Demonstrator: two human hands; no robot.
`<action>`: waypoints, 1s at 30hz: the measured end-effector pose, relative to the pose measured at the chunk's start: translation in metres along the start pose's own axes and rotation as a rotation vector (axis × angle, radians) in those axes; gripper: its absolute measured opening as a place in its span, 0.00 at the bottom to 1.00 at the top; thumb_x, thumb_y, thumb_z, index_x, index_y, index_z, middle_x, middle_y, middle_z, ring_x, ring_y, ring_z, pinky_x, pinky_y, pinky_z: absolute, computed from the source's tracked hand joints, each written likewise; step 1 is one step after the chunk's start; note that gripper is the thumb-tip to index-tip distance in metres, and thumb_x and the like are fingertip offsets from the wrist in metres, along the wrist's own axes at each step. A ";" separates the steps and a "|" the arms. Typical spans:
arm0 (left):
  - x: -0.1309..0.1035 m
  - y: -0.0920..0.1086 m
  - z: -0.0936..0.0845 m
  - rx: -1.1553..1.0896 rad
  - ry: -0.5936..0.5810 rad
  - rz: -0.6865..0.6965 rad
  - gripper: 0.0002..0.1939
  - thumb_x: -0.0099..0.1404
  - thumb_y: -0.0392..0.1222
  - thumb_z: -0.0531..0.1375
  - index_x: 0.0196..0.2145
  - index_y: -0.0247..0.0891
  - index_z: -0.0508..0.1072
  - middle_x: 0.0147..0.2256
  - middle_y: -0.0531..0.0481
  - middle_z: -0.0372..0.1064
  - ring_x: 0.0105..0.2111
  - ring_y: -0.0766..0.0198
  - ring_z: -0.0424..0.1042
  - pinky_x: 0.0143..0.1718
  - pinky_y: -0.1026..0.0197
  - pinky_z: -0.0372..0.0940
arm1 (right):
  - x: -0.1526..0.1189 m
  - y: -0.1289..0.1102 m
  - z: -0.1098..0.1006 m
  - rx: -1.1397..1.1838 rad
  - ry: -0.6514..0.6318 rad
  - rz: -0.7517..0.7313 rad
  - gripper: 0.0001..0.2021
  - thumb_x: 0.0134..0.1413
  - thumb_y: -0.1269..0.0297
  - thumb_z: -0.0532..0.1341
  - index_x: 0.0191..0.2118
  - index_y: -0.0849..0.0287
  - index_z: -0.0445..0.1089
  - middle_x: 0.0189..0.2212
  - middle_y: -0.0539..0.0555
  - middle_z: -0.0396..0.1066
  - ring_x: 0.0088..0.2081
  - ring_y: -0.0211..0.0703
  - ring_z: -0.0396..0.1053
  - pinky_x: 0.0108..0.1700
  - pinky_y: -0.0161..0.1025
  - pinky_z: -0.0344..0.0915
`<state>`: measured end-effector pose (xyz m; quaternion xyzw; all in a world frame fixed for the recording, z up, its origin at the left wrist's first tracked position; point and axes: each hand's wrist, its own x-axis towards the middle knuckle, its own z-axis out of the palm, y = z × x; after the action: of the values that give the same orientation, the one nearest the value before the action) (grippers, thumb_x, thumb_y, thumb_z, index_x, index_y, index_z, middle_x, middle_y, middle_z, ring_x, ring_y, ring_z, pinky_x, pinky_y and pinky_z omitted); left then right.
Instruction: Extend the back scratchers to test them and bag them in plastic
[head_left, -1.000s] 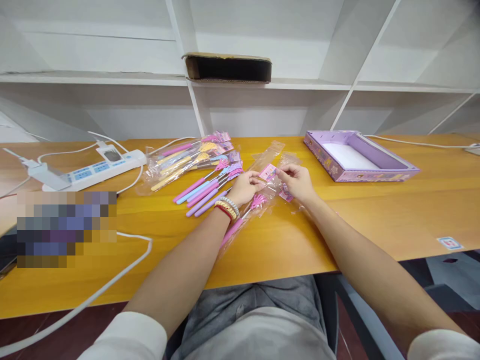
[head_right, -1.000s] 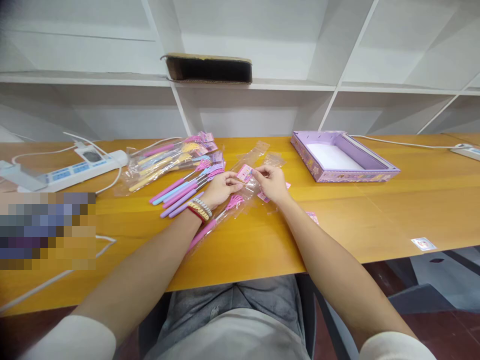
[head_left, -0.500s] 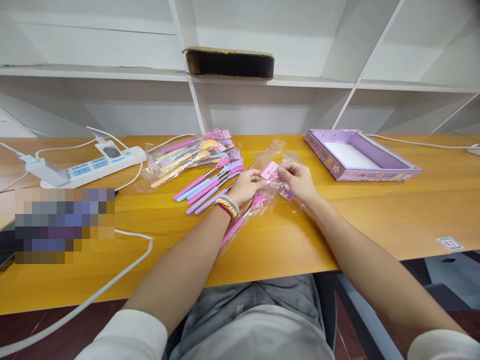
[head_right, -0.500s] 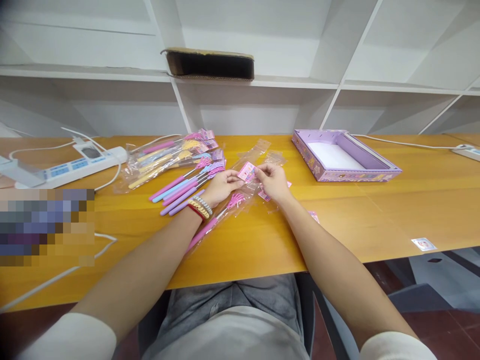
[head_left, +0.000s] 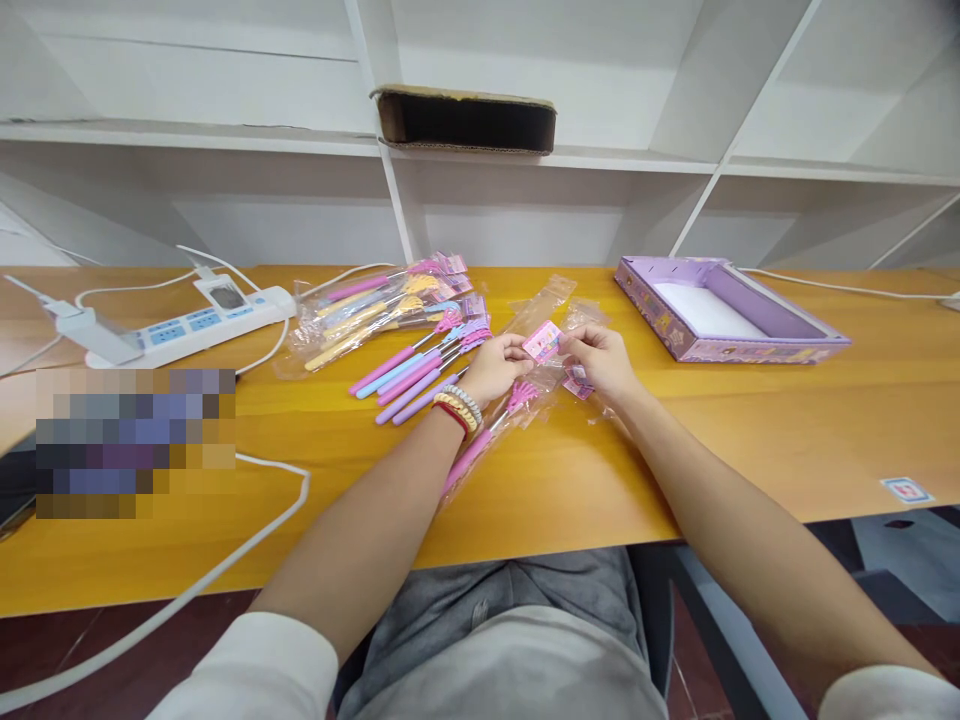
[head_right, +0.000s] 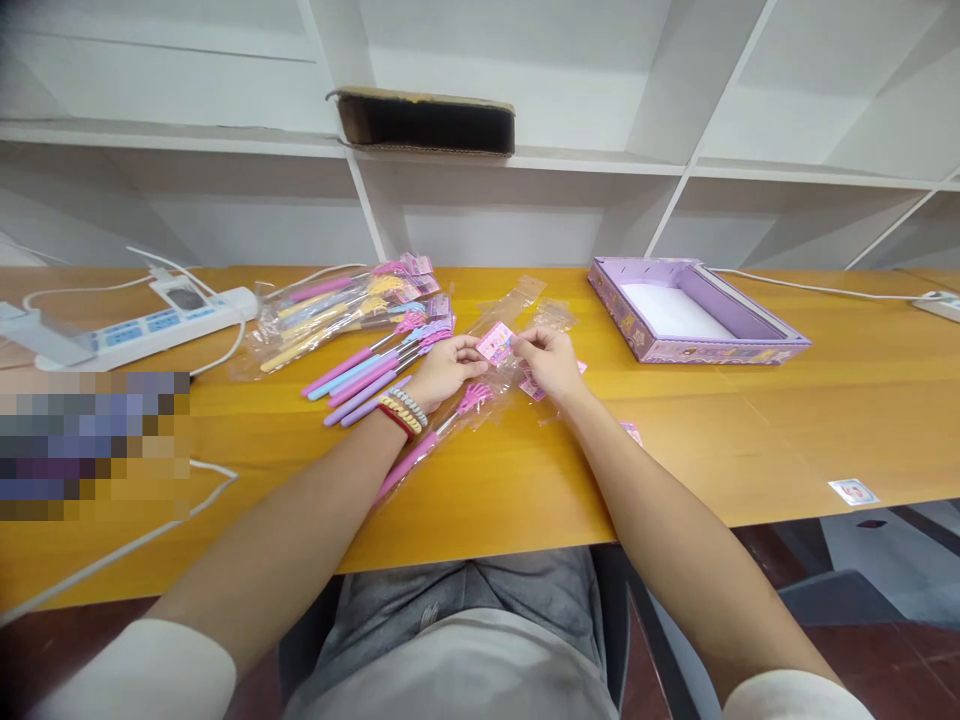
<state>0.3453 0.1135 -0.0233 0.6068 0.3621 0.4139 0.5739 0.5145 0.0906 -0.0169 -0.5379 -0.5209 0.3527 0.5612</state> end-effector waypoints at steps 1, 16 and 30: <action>0.000 0.000 0.000 -0.002 0.008 -0.002 0.13 0.53 0.25 0.60 0.37 0.32 0.71 0.33 0.48 0.72 0.34 0.66 0.71 0.41 0.58 0.65 | 0.000 0.000 0.000 -0.003 -0.004 0.018 0.10 0.40 0.59 0.65 0.24 0.61 0.68 0.21 0.50 0.69 0.21 0.34 0.63 0.25 0.34 0.61; 0.002 -0.002 0.001 -0.013 0.044 0.022 0.07 0.55 0.30 0.62 0.34 0.32 0.72 0.33 0.47 0.73 0.33 0.66 0.70 0.41 0.59 0.64 | -0.003 0.001 -0.005 -0.376 -0.175 -0.081 0.09 0.41 0.61 0.64 0.27 0.61 0.68 0.20 0.48 0.68 0.20 0.34 0.61 0.23 0.33 0.58; -0.002 0.003 0.003 -0.023 0.079 -0.002 0.09 0.54 0.26 0.60 0.34 0.32 0.70 0.31 0.49 0.71 0.32 0.67 0.70 0.39 0.60 0.64 | -0.004 0.003 -0.006 -0.178 -0.242 0.005 0.09 0.48 0.60 0.61 0.34 0.60 0.69 0.18 0.49 0.67 0.15 0.34 0.60 0.16 0.32 0.55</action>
<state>0.3473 0.1104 -0.0202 0.5831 0.3804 0.4412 0.5663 0.5195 0.0860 -0.0196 -0.5405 -0.6126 0.3689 0.4433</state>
